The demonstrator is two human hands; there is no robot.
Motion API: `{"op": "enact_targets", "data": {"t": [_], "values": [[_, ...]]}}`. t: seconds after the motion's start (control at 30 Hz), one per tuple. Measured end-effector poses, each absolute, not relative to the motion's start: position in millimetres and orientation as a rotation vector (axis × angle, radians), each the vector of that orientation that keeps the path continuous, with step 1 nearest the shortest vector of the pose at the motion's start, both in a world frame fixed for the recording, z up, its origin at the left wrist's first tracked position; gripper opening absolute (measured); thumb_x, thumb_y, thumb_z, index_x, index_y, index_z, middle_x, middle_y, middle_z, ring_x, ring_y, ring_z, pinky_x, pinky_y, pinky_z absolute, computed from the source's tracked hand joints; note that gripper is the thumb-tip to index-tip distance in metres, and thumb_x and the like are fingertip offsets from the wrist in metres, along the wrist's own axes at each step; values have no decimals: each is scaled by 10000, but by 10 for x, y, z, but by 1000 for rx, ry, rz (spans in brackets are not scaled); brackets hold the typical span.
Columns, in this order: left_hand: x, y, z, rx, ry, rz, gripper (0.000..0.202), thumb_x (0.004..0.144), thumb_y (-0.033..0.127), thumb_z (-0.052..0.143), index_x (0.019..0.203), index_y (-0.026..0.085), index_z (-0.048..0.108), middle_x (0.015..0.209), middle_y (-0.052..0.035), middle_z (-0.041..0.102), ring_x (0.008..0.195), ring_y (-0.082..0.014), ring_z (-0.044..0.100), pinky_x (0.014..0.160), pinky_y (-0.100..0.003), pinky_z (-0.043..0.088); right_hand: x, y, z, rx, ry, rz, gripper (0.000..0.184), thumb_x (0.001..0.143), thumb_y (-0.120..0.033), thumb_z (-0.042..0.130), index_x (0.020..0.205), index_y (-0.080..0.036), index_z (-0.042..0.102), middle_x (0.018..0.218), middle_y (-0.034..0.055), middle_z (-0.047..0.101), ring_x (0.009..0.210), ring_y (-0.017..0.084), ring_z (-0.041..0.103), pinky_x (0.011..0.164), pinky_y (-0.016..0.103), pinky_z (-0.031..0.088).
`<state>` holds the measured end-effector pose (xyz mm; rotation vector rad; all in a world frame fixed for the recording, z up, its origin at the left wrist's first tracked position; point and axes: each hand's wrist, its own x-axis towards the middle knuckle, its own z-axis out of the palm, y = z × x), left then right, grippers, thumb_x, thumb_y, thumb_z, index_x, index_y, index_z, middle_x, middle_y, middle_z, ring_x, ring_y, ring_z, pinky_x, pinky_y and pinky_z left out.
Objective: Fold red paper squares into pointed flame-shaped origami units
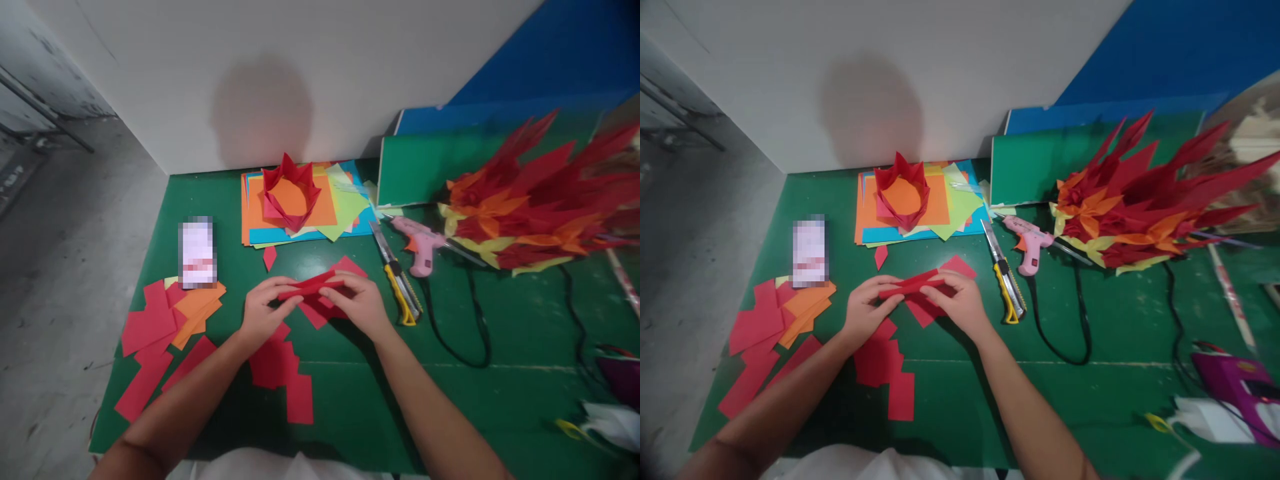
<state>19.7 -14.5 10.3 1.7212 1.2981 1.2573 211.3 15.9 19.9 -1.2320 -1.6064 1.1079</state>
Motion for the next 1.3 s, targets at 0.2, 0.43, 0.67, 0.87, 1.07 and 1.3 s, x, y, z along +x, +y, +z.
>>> {"op": "enact_targets", "data": {"t": [0.2,0.43,0.67,0.87,1.07,1.3], "values": [[193,-145,96,1612,1361,1279,121,776,307,704,812,193,723,869,-58,723,812,-166,681,747,-284,562,2052,115,229,-1275,-1640,1018,135,753,-322,686,699,-203,653,730,29,672,678,172,613,670,308,507],[210,-141,101,1634,1378,1314,33,795,207,683,798,198,715,806,-27,726,769,-135,676,719,-237,549,1995,83,179,-1237,-1420,1171,227,718,-331,722,846,-222,570,740,-12,594,683,143,575,648,271,489],[211,-159,112,1699,1414,1292,98,814,215,664,877,224,739,828,-26,736,759,-134,681,703,-235,557,1991,86,215,-1252,-1269,1449,355,711,-397,720,1012,-235,627,735,-27,588,609,115,545,587,254,492],[219,-169,105,1698,1410,1302,113,821,233,659,894,236,745,824,-23,736,756,-135,680,699,-238,561,1979,69,209,-1357,-1246,1441,285,701,-456,709,793,-188,673,638,-5,612,542,118,540,545,261,488],[224,-169,104,1672,1412,1310,98,817,230,663,859,240,750,803,-22,724,738,-133,669,676,-236,553,1964,61,207,-1369,-1268,1401,266,712,-441,700,784,-185,677,613,-5,621,509,115,535,532,258,475],[222,-152,90,1676,1399,1301,60,800,232,679,802,212,735,762,-26,698,709,-125,642,663,-233,534,1967,62,228,-1355,-1380,1308,192,747,-379,664,776,-188,666,670,7,663,580,132,580,584,262,484]]}}
